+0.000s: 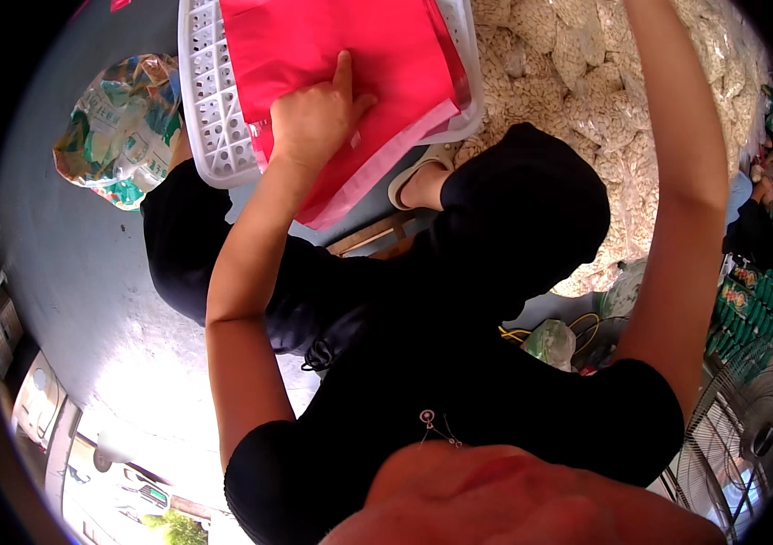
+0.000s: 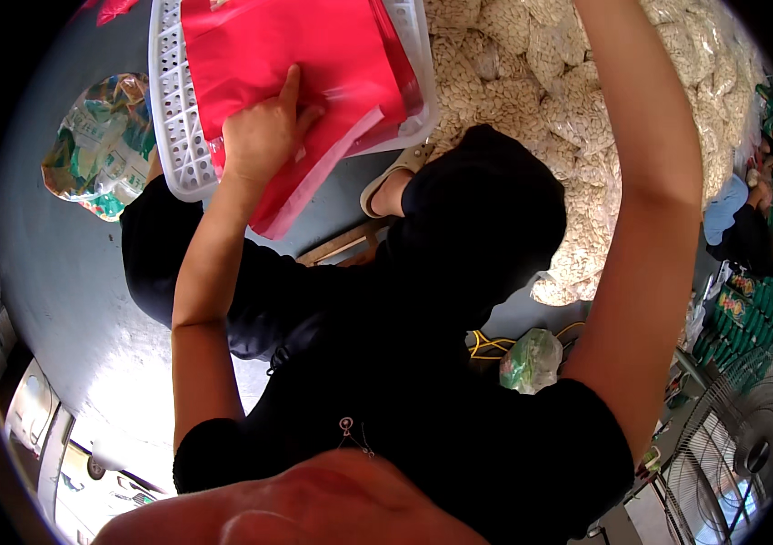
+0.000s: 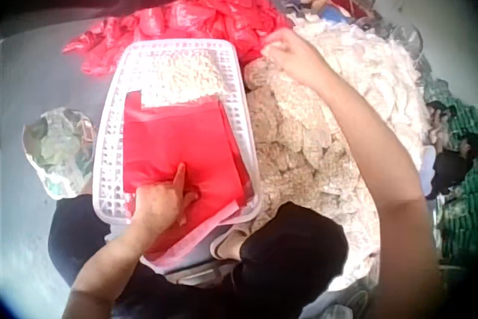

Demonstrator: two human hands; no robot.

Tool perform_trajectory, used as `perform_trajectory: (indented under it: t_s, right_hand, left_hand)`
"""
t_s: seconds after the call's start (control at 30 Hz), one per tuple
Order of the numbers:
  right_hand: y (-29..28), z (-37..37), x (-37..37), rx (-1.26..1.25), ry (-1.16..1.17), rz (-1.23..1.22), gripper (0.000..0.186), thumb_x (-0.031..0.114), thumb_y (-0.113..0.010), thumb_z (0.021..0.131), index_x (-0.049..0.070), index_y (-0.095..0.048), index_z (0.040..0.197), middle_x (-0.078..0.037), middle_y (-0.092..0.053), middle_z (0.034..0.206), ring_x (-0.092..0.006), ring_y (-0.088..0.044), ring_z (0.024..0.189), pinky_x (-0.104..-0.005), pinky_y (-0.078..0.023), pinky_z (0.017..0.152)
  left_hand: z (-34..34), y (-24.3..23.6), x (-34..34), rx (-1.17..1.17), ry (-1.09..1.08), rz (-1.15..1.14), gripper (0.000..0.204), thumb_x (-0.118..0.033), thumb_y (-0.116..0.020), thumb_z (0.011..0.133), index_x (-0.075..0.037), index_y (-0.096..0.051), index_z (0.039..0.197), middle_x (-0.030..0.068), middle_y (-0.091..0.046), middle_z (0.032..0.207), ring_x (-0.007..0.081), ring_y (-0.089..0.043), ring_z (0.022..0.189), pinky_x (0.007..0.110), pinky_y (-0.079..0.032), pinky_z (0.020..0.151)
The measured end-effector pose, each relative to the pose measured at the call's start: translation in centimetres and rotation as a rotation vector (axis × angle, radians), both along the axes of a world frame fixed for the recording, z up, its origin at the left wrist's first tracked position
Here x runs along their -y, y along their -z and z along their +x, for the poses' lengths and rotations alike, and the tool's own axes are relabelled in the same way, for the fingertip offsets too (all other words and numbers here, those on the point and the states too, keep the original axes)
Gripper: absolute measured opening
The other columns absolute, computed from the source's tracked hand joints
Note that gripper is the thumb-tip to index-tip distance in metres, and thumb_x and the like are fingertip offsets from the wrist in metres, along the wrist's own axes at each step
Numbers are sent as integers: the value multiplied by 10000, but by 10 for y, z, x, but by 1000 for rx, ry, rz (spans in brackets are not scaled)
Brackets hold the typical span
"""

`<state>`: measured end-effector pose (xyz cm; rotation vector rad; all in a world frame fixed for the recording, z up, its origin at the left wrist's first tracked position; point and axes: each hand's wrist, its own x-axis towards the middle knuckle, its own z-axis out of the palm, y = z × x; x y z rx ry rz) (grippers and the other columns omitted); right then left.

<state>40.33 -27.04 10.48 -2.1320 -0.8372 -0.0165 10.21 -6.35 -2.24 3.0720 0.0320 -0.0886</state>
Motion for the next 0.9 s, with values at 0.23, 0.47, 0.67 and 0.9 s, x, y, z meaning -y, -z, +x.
perform_trajectory:
  t_s: [0.23, 0.47, 0.67, 0.9]
  right_hand:
    - [235, -313, 189, -1344, 457, -1107, 325, 332, -606, 931, 10, -647, 950, -157, -664, 839, -227, -645, 714, -333, -538, 615]
    - [302, -395, 218, -1172, 1038, -536, 273, 236, -588, 911, 10, -612, 1062, -165, -650, 964, -256, -612, 902, -388, -523, 748]
    - [278, -370, 259, -1224, 1142, 143, 301, 155, -572, 893, 11, -583, 1158, -172, -637, 1072, -282, -584, 1063, -435, -509, 862]
    - [101, -298, 297, -824, 550, 1047, 558, 78, -564, 864, 39, -418, 1401, -142, -524, 1355, -334, -505, 1260, -512, -424, 1042]
  left_hand:
    - [-1, -13, 25, -59, 14, 25, 618, -442, -689, 817, -93, -525, 1300, 68, -642, 696, 229, -667, 545, 350, -512, 433]
    - [-48, -30, 35, -226, 65, 104, 712, -398, -724, 776, -88, -478, 1368, 144, -578, 1094, 261, -678, 635, 352, -551, 517]
    - [-72, -4, 37, -97, 88, 162, 846, -497, -740, 735, -74, -447, 1406, 222, -518, 1331, 249, -671, 593, 345, -548, 498]
    - [-71, -8, 48, -169, 20, 182, 918, -668, -606, 793, -43, -388, 1429, 259, -473, 1405, 266, -692, 617, 360, -531, 458]
